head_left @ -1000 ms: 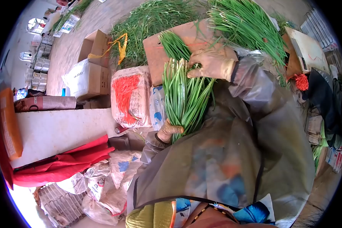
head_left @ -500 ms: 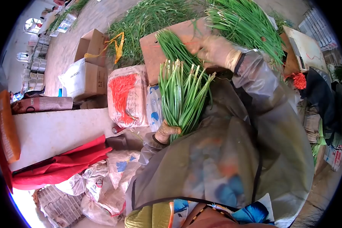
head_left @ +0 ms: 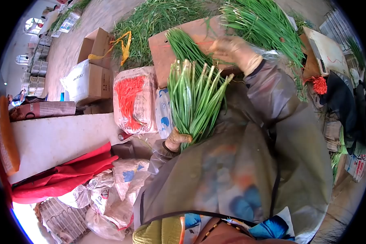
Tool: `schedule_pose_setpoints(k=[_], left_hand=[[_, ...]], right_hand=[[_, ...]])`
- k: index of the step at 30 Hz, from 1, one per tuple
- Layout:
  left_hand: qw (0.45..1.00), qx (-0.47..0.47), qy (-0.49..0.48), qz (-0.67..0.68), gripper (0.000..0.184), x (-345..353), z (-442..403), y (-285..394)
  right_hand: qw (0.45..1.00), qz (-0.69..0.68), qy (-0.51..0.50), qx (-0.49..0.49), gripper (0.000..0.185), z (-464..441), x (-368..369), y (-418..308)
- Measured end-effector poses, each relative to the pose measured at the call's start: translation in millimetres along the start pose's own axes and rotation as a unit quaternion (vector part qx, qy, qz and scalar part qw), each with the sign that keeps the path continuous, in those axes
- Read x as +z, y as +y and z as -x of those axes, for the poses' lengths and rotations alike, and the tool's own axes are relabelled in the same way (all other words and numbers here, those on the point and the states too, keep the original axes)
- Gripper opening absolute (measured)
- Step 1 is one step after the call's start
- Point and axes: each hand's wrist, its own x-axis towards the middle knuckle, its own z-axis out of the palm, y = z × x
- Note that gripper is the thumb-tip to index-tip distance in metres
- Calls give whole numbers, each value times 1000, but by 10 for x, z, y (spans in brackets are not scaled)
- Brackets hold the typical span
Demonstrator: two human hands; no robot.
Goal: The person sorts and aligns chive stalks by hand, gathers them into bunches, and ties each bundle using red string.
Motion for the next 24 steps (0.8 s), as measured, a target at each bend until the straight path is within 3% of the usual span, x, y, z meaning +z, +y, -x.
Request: schedule_pose_setpoints(k=[1,2,3,4,5,7,8,9,10,12,14,15,19,20,21,22,24], left_hand=[[999,29,-17,14,72,-23,15,-13],[997,57,-33,28,64,-50,28,-23],[997,57,-33,28,64,-96,44,-11],[997,23,-61,46,63,-157,69,19],[994,-11,-89,64,62,-211,73,28],[991,26,-62,117,60,-156,86,4],[975,2,-113,190,59,-294,68,-101],[957,-12,-166,236,56,-443,50,-211],[935,-31,-217,277,54,-589,30,-317],[904,-59,-252,340,57,-535,-21,-305],[903,-60,-254,342,57,-500,-14,-270],[903,-61,-252,342,57,-482,-8,-259],[910,-53,-240,334,57,-468,55,-199],[912,-49,-238,330,57,-464,66,-189],[915,-44,-233,326,57,-462,65,-191],[917,-41,-230,324,57,-464,85,-182],[923,-24,-221,314,57,-473,117,-181]], right_hand=[[994,-104,-20,-20,21,-65,-157,34],[994,-104,-20,-19,21,-96,-261,86],[969,238,-21,-69,20,-114,-349,143],[827,551,-18,-109,18,-138,-448,237],[663,742,-9,-98,16,-194,-555,427],[714,671,-47,-195,27,-171,-492,528],[868,478,-105,-88,31,-206,-427,581],[957,244,-156,29,35,-212,-258,615],[966,156,-203,40,40,-206,-89,717],[960,155,-231,-42,43,-79,330,593],[968,105,-223,-40,38,-142,561,665],[966,-10,-235,-110,29,-237,685,721],[972,85,-128,-179,22,-84,691,598],[995,0,-79,-63,24,-4,634,426],[995,-54,-74,-47,32,-68,464,354],[993,-58,12,-102,28,-19,300,185],[955,-273,54,-106,16,-254,-318,158]])
